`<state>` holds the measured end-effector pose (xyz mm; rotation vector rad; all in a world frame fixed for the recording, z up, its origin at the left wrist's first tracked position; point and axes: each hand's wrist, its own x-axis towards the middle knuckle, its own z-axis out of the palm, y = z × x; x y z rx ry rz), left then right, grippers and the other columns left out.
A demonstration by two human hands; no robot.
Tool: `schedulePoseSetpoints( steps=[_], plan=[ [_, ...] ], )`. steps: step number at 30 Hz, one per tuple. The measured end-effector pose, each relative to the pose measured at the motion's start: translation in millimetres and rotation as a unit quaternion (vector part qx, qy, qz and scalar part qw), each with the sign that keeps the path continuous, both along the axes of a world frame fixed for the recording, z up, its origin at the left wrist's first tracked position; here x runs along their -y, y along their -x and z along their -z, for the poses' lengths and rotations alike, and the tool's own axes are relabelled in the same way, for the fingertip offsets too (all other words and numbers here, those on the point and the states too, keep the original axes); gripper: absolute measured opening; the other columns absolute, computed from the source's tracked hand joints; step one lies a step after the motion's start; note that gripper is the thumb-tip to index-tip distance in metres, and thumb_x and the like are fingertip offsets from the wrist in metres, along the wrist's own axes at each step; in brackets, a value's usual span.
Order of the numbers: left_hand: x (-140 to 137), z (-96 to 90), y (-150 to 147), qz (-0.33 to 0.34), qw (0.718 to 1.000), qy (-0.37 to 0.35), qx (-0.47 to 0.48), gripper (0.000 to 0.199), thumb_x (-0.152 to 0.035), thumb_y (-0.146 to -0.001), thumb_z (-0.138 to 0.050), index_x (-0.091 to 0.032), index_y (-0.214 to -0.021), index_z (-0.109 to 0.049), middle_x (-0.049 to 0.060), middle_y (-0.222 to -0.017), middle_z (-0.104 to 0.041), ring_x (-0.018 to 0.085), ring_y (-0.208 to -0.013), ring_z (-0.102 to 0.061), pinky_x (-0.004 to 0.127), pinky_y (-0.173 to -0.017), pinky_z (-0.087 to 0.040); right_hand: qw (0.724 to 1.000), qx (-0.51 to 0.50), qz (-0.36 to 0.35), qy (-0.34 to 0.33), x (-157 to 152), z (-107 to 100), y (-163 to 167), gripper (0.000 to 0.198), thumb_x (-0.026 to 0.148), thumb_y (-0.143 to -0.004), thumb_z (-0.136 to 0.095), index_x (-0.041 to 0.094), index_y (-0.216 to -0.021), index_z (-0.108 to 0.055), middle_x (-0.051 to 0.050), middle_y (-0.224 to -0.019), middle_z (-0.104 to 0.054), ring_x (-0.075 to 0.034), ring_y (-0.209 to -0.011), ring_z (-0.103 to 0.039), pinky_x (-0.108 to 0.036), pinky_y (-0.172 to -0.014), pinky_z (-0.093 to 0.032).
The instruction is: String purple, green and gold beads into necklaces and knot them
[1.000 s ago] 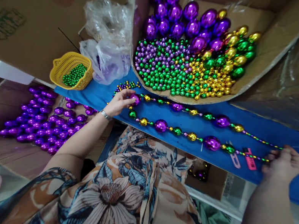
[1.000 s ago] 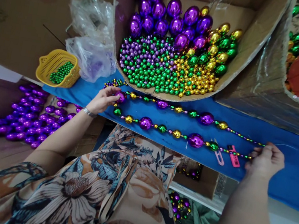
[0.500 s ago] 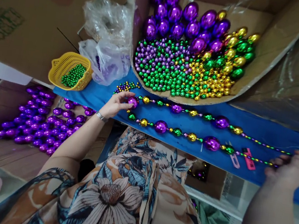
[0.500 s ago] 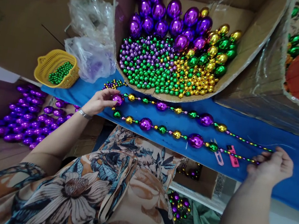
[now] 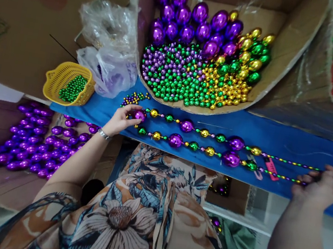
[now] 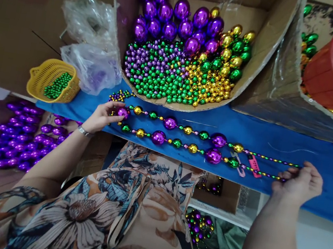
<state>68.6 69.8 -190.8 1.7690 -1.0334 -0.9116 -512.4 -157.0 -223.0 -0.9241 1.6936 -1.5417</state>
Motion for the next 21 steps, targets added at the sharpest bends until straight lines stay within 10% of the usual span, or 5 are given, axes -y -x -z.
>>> schedulePoseSetpoints(
  steps=[21],
  plan=[
    [-1.3, 3.1, -3.4, 0.007, 0.986, -0.034, 0.161, 0.057, -0.041, -0.068, -0.077, -0.018, -0.119, -0.065, 0.010, -0.114, -0.068, 0.028, -0.105, -0.063, 0.041, -0.100, -0.045, 1.000, 0.000, -0.012, -0.010, -1.7, 1.7, -5.1, 0.018, 0.024, -0.074, -0.060, 0.019, -0.091, -0.062, 0.006, -0.051, -0.049, -0.007, -0.036, -0.035, -0.016, -0.032, -0.028]
  ],
)
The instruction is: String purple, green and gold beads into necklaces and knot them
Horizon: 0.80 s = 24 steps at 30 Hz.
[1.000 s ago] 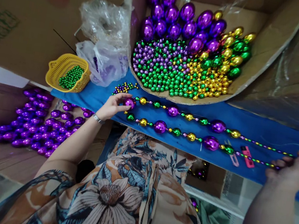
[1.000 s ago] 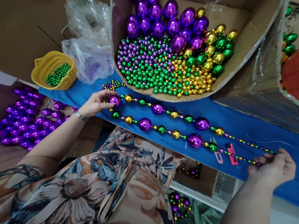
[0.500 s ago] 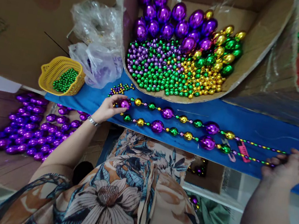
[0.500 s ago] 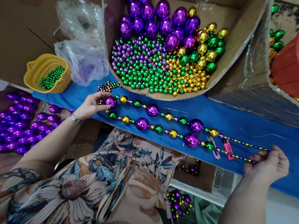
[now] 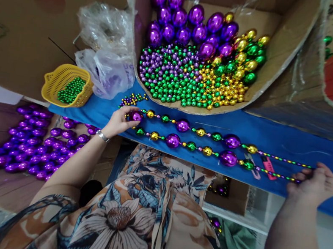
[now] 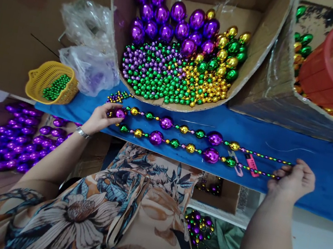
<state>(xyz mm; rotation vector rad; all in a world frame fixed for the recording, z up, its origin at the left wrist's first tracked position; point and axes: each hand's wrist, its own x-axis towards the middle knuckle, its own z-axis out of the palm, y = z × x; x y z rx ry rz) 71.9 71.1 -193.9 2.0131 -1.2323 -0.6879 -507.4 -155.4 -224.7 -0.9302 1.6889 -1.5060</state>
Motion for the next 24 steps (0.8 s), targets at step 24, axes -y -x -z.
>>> schedulePoseSetpoints(
  steps=[24],
  plan=[
    [10, -6.2, 9, 0.029, 0.976, -0.036, 0.215, 0.047, -0.047, -0.075, -0.066, -0.022, -0.116, -0.066, 0.011, -0.110, -0.064, 0.036, -0.106, -0.060, 0.044, -0.093, -0.046, 0.996, -0.070, -0.026, -0.040, 2, 12, -1, 0.014, 0.019, -0.087, -0.053, 0.016, -0.099, -0.059, 0.005, -0.057, -0.049, -0.006, -0.045, -0.042, -0.019, -0.041, -0.030]
  ],
)
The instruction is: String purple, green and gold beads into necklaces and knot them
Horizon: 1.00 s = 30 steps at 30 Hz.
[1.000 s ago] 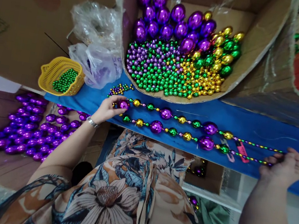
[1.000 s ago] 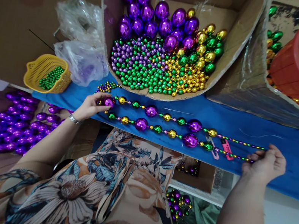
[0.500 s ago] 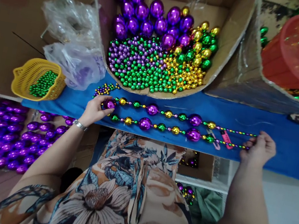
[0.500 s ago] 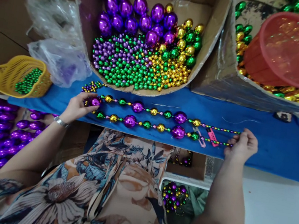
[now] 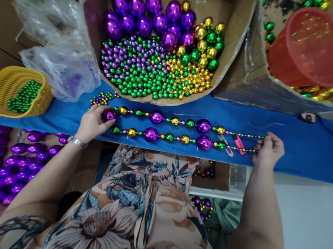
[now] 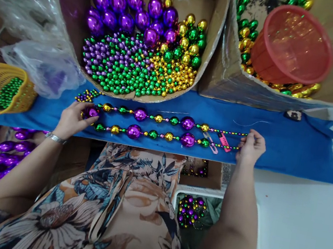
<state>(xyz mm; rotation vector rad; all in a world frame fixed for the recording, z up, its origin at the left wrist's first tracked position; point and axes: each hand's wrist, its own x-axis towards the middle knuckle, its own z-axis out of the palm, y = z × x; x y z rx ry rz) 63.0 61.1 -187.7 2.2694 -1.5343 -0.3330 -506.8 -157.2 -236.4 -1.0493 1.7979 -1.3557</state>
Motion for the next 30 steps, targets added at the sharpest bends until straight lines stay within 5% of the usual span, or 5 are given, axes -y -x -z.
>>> schedulePoseSetpoints(
  steps=[18, 25, 30],
  plan=[
    [6, -10.0, 20, 0.007, 0.987, -0.095, 0.127, 0.062, -0.054, -0.089, -0.048, -0.019, -0.140, -0.051, 0.017, -0.131, -0.056, 0.036, -0.116, -0.057, 0.045, -0.092, -0.049, 1.000, -0.017, 0.001, 0.002, 3, 21, 2, 0.031, 0.040, -0.081, -0.066, 0.015, -0.100, -0.062, 0.005, -0.053, -0.051, -0.006, -0.039, -0.036, -0.021, -0.041, -0.025],
    [10, -10.9, 38, 0.058, 0.987, 0.062, 0.140, 0.055, -0.045, -0.089, -0.055, -0.016, -0.136, -0.054, 0.019, -0.136, -0.052, 0.036, -0.125, -0.049, 0.050, -0.104, -0.041, 1.000, -0.013, -0.004, -0.012, 3, 23, 2, 0.026, 0.036, -0.084, -0.062, 0.016, -0.101, -0.060, 0.006, -0.055, -0.051, -0.006, -0.041, -0.036, -0.022, -0.043, -0.026],
    [21, -20.9, 89, 0.199, 0.965, 0.156, 0.075, 0.044, -0.033, -0.089, -0.059, -0.020, -0.131, -0.055, 0.014, -0.125, -0.060, 0.028, -0.116, -0.056, 0.044, -0.101, -0.046, 1.000, -0.014, -0.013, -0.017, 4, 27, 5, 0.028, 0.038, -0.085, -0.061, 0.016, -0.102, -0.060, 0.005, -0.058, -0.052, -0.006, -0.043, -0.037, -0.023, -0.044, -0.027]
  ],
)
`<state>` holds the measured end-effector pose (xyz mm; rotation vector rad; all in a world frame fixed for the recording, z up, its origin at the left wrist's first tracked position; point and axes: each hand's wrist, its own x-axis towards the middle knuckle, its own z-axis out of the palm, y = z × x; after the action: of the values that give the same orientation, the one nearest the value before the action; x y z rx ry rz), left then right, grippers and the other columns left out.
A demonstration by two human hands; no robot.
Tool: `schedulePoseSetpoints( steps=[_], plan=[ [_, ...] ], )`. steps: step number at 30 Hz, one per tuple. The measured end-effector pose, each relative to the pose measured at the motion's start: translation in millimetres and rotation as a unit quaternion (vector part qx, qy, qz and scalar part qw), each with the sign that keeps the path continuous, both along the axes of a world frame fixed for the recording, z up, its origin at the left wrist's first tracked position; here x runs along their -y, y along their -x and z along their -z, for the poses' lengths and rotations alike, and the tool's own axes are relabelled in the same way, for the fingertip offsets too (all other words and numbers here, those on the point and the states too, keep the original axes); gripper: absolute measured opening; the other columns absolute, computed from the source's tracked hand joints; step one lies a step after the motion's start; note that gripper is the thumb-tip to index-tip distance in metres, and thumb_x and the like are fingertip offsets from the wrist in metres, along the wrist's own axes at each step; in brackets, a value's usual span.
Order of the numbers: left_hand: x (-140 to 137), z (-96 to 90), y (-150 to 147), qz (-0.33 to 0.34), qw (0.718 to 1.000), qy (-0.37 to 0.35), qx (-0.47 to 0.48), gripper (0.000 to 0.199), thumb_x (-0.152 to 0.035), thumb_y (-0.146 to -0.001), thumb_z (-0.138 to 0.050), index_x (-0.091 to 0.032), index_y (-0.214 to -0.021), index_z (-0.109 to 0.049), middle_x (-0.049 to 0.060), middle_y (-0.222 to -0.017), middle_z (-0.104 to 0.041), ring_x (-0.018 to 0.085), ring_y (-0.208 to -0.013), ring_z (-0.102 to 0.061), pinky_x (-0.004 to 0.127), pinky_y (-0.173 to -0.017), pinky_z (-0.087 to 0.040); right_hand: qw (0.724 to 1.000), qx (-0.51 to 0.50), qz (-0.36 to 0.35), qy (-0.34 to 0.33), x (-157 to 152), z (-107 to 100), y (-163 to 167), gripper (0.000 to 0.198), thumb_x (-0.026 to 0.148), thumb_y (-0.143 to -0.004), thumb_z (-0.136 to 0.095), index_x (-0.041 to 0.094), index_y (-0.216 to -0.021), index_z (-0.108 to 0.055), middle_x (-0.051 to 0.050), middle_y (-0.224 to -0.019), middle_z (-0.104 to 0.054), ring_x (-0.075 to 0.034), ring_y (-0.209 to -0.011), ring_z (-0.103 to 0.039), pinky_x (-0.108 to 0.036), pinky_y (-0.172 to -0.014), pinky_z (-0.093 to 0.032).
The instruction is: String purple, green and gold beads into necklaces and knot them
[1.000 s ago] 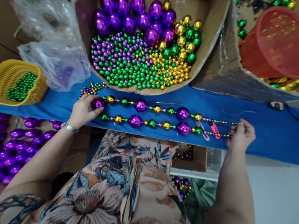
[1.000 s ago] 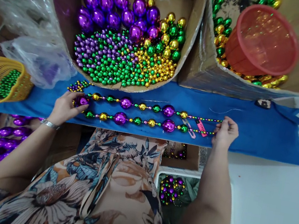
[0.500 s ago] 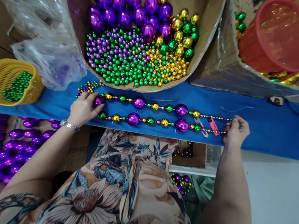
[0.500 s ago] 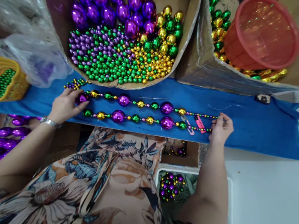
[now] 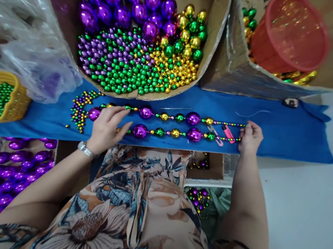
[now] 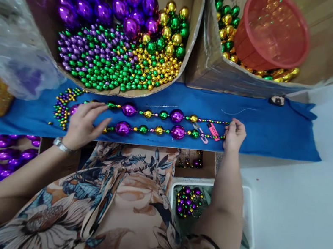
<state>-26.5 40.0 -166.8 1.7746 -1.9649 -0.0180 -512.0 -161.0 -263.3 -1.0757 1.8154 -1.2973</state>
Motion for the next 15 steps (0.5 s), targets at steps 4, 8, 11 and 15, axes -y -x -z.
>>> schedulePoseSetpoints(
  steps=[4, 8, 11, 15],
  plan=[
    [9, 0.3, 46, 0.131, 0.991, -0.004, 0.005, 0.037, -0.031, -0.091, -0.058, -0.019, -0.126, -0.057, 0.012, -0.117, -0.065, 0.025, -0.110, -0.059, 0.039, -0.095, -0.050, 1.000, -0.001, -0.001, 0.005, 0, 5, 3, 0.034, 0.045, -0.081, -0.064, 0.017, -0.101, -0.061, 0.005, -0.059, -0.053, -0.006, -0.044, -0.039, -0.020, -0.043, -0.029],
    [19, 8.3, 85, 0.205, 0.976, -0.052, 0.054, 0.035, -0.032, -0.094, -0.052, -0.016, -0.125, -0.059, 0.014, -0.116, -0.066, 0.027, -0.108, -0.059, 0.041, -0.092, -0.050, 0.999, 0.001, -0.023, 0.029, -1, 9, 4, 0.041, 0.050, -0.077, -0.066, 0.017, -0.101, -0.062, 0.005, -0.061, -0.054, -0.006, -0.045, -0.041, -0.018, -0.043, -0.031],
    [31, 12.1, 107, 0.240, 0.964, -0.071, 0.094, 0.038, -0.031, -0.096, -0.046, -0.014, -0.129, -0.057, 0.015, -0.121, -0.064, 0.028, -0.110, -0.059, 0.043, -0.092, -0.050, 0.999, -0.003, -0.030, 0.039, -3, 11, 5, 0.043, 0.052, -0.077, -0.066, 0.017, -0.102, -0.062, 0.004, -0.062, -0.055, -0.005, -0.046, -0.042, -0.018, -0.042, -0.032],
    [53, 12.3, 128, 0.233, 0.962, -0.085, 0.111, 0.043, -0.031, -0.097, -0.044, -0.010, -0.134, -0.053, 0.017, -0.133, -0.059, 0.033, -0.122, -0.053, 0.046, -0.099, -0.047, 0.999, 0.003, -0.028, 0.042, -3, 12, 5, 0.045, 0.054, -0.075, -0.067, 0.017, -0.102, -0.062, 0.005, -0.062, -0.055, -0.005, -0.045, -0.042, -0.017, -0.042, -0.033]
  ],
)
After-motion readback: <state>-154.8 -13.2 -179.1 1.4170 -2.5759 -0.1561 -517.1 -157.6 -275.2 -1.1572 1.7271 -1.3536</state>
